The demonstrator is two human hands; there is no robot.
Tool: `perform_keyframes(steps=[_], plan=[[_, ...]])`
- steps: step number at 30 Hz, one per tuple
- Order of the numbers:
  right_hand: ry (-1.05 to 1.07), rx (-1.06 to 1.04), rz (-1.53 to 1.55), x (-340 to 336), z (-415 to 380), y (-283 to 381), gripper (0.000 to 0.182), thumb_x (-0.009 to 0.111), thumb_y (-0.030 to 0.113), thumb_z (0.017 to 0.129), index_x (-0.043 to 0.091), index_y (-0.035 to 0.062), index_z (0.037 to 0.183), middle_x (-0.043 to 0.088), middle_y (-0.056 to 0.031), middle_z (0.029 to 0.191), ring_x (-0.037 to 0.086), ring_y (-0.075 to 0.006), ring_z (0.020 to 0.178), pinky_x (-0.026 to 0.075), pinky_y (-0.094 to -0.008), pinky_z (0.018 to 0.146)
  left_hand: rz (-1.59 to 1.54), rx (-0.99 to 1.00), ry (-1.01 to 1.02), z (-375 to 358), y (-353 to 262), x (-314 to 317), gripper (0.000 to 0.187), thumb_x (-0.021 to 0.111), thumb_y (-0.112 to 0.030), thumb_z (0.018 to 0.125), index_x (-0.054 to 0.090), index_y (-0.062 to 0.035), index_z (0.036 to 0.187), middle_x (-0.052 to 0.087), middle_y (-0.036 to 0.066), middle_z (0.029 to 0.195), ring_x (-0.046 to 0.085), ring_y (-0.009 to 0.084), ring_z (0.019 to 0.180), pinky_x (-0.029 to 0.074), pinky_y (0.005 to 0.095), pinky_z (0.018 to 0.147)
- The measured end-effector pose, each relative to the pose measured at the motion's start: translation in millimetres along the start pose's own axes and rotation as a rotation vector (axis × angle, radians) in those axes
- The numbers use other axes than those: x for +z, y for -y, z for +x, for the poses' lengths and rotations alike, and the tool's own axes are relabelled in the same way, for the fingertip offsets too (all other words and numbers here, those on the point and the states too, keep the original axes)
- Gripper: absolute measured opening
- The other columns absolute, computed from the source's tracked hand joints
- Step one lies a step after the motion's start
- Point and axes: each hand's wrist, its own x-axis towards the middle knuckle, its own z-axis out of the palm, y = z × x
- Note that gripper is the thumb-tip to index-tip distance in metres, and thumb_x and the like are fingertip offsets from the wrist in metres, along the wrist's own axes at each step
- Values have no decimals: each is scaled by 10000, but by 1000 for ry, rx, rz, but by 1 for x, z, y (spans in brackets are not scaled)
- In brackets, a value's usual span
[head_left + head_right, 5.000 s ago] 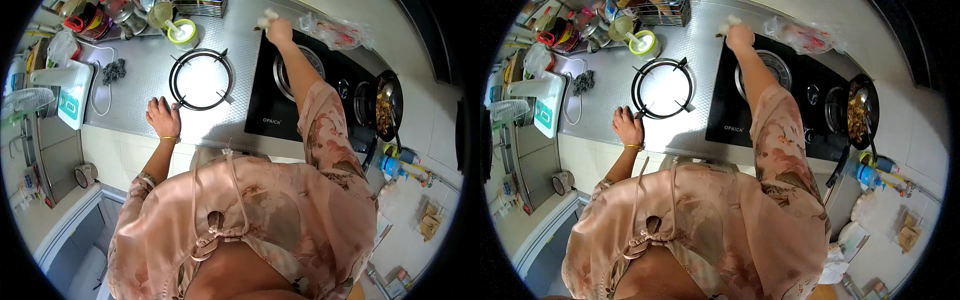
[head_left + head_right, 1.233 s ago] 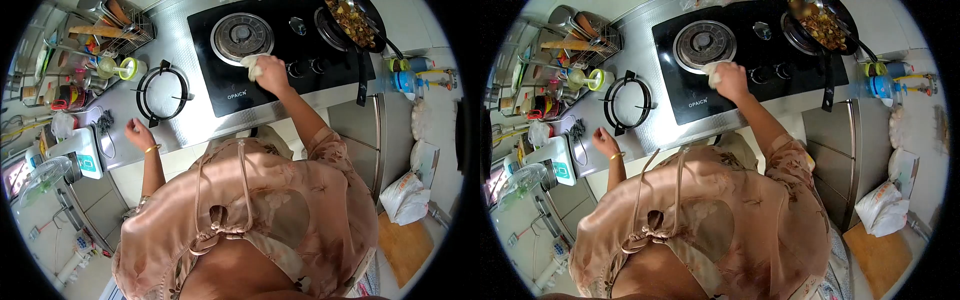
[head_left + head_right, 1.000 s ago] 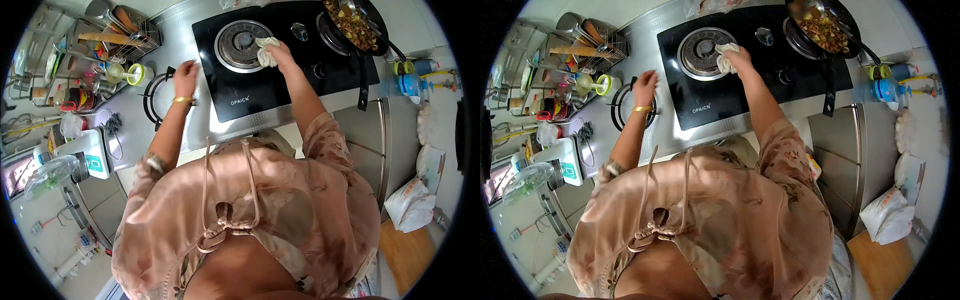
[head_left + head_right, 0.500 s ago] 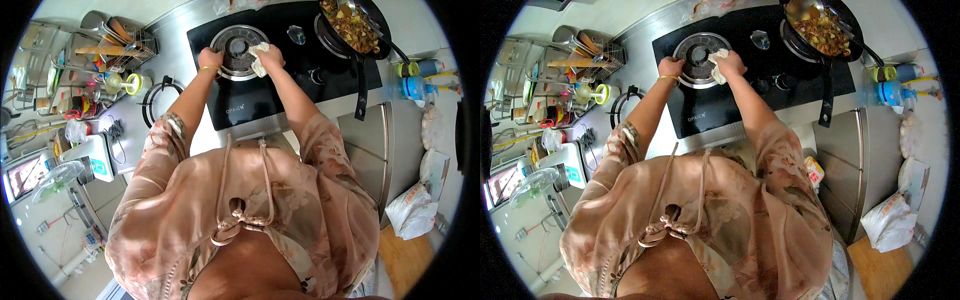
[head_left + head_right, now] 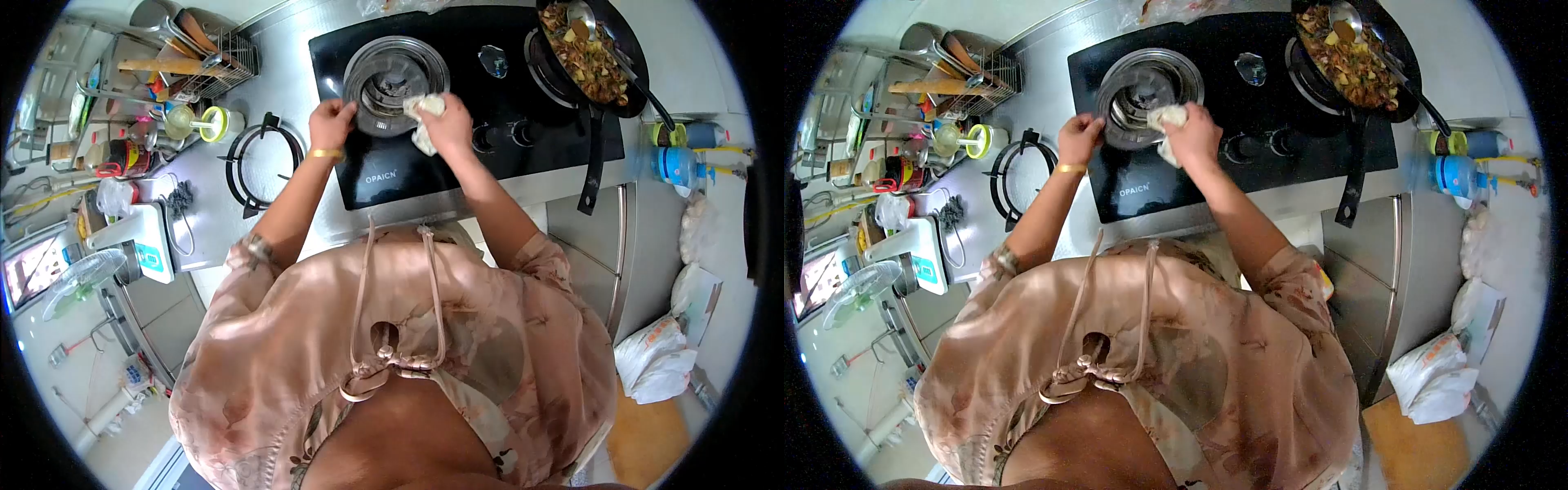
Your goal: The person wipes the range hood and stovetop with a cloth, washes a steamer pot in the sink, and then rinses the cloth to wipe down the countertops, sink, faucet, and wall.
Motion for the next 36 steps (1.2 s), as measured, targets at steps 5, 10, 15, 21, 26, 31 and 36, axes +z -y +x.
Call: perform_keyframes(steps=[5,10,15,21,26,31,36], plan=[[178,-63,49,22,-52,-4,399,699,251,673,583,16,974,587,-160,992,565,-340,940,447,-405,791,-138,-148,-134,-70,53,-27,133,639,-106,831,569,6,818,565,20,663,499,99,541,405,228,494],[479,-46,10,23,-44,-13,357,706,255,708,602,13,948,624,-158,926,607,-324,863,475,-389,759,-184,-163,-170,-88,82,-42,122,634,-90,832,593,21,861,597,32,697,503,79,545,403,211,495],[-23,-148,103,-11,25,12,256,715,185,731,622,27,910,651,-124,870,637,-240,771,499,-329,695,-217,-164,-200,-95,86,-44,119,631,-79,830,596,28,867,598,21,715,496,68,562,391,204,499],[-223,-518,-435,28,57,-44,370,640,166,699,577,48,1044,559,-161,1067,492,-363,1010,417,-466,840,-19,-141,-264,-100,98,-45,230,642,-155,829,611,49,932,628,60,743,534,90,601,437,233,552],[140,-631,-358,27,-33,-15,310,620,63,664,604,54,973,547,-142,1090,482,-329,1027,383,-461,842,150,-3,-243,-110,93,-48,260,590,-184,869,603,56,969,634,115,795,590,164,745,464,274,701],[-151,-664,-161,7,5,4,280,620,83,675,588,74,953,576,-138,1002,499,-336,965,393,-433,840,435,285,-149,-135,92,-73,253,562,-162,852,578,23,1024,594,181,954,578,314,861,454,361,760],[-53,-460,-493,37,5,-4,359,595,68,697,605,88,1055,508,-122,1143,467,-356,1037,417,-437,860,710,485,-99,-145,99,-101,318,580,-206,809,566,-10,1059,566,152,1096,515,321,1016,367,426,895]])
